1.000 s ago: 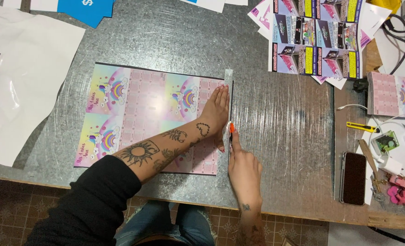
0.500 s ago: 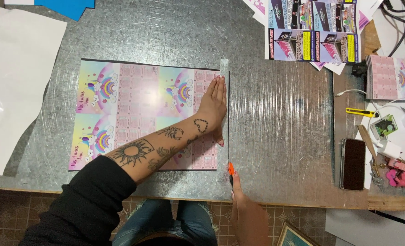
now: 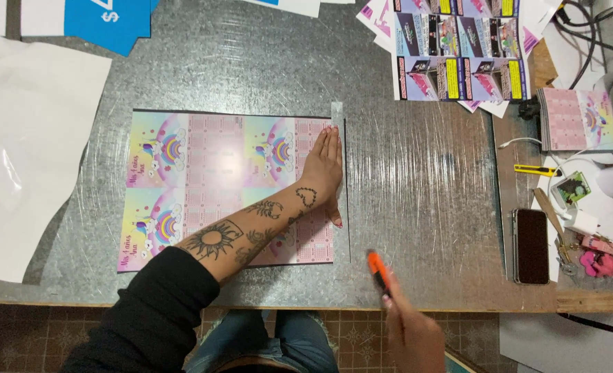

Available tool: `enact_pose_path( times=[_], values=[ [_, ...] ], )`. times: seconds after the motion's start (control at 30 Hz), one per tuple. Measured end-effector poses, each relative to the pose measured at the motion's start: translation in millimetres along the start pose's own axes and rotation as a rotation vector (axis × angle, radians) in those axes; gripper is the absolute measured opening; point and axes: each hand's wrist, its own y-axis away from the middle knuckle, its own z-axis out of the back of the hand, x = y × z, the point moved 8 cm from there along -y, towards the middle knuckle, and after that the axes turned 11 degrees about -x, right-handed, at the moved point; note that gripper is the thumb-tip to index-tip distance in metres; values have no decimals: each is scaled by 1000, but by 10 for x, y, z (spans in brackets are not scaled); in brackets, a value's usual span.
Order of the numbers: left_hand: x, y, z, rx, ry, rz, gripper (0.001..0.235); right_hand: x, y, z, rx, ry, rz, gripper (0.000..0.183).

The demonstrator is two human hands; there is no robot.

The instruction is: Cutting printed sheets of paper into smaller sections using a ruler and a utility knife on a workbench.

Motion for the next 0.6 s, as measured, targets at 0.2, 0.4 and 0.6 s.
enact_pose_path(
  times=[0.2, 0.4, 0.6],
  values=[
    [66, 388, 377, -137, 149, 84, 111, 1000, -1497, 246, -142, -425, 72, 53],
    [191, 729, 725, -117, 192, 88, 94, 1689, -2253, -34, -203, -277, 194, 53],
    [239, 834, 836, -114, 224, 116, 82, 1888, -2283, 9, -177, -214, 184, 49]
  ],
)
